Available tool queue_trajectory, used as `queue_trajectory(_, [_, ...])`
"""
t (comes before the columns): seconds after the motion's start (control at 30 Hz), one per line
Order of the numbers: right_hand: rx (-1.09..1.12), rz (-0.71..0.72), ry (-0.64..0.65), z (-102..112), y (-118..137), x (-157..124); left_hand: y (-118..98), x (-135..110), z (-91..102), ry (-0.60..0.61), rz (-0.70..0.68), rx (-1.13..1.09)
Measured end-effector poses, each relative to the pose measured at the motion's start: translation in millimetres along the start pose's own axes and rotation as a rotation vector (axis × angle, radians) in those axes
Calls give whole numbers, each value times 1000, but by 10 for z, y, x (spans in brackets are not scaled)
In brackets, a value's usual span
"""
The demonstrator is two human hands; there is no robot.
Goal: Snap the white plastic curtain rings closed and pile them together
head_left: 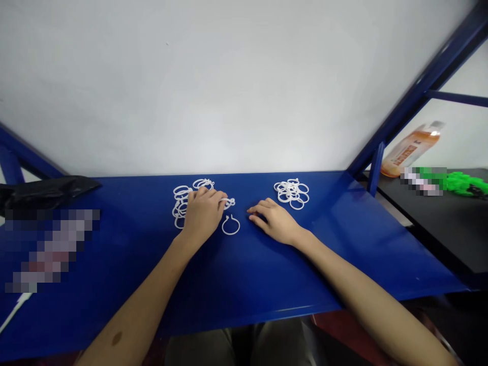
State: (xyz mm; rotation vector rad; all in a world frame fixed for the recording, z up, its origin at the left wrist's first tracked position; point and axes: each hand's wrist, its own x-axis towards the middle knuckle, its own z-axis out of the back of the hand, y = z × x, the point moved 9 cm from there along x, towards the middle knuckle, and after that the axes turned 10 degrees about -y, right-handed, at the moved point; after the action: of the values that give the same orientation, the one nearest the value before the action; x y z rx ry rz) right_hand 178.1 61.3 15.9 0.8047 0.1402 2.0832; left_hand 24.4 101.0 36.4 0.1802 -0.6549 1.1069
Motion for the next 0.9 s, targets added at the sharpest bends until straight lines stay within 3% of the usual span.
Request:
queue_trajectory(0.13, [58,-52,-38,43,13,2,-153,-10,123,-73,-7,-65])
queue_trajectory(0.4, [101,-106,-126,92,-8,19,-414,-116,77,-77,-59,-166])
queue_trajectory(0.57, [122,-138,-237,185,-66,30,-527,-149,3,16,-160,-225])
queue_trajectory(0.73, [105,-174,-296,242,-111,19,-509,-160,-125,120,-136,-264])
queue_trajectory(0.9, [59,-158,-309,249,-144,4,-443,-131,-122,96,-70,-348])
